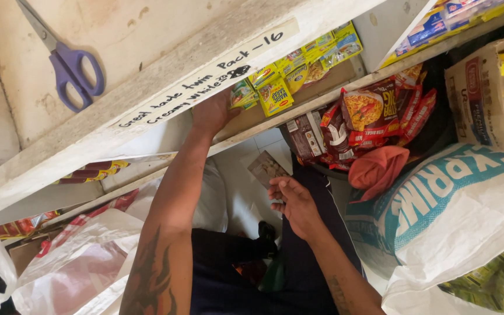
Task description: The person organizes inventory by removing small packets from a shelf, placing them into a large white bag, and then taking more packets out of the bag to arrange them by hand while sitting on the floor.
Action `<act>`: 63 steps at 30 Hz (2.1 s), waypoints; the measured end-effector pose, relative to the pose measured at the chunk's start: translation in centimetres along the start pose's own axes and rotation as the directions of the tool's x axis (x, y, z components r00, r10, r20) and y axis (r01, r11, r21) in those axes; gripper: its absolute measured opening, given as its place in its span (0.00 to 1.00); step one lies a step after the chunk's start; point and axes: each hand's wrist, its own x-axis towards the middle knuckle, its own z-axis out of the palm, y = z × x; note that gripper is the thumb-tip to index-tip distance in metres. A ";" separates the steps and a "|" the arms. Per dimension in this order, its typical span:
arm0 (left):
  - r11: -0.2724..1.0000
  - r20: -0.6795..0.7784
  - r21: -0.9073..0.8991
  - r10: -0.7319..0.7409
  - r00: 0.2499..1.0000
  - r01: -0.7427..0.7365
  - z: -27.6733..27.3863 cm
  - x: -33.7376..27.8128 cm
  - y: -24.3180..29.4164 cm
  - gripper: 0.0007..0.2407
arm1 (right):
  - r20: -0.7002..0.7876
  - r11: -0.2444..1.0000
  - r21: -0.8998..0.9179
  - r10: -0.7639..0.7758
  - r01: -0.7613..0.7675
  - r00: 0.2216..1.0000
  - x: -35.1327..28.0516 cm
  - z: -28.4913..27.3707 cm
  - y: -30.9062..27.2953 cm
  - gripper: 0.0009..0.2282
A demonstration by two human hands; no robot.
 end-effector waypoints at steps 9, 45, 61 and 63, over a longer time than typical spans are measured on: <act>0.955 -0.174 -0.224 -0.235 0.956 0.194 -6.6 -4.7 4.8 0.33 | 0.012 0.998 -0.036 -0.048 0.048 0.999 0.4 -0.3 0.2 0.13; 0.600 0.659 -0.497 -0.211 0.722 0.628 9.0 -33.3 15.1 0.22 | -0.320 0.240 -0.858 -0.941 -0.454 0.107 -25.6 -37.4 -18.7 0.14; 0.559 0.688 -0.449 -0.283 0.669 0.698 8.8 -33.5 14.7 0.22 | -0.292 -0.054 -0.773 -0.854 -0.632 0.430 -23.6 -28.4 -19.5 0.42; 0.565 0.666 -0.466 -0.282 0.690 0.681 9.1 -34.2 14.6 0.22 | -0.256 -0.129 -0.724 -0.862 -0.678 0.437 -23.6 -27.4 -19.7 0.37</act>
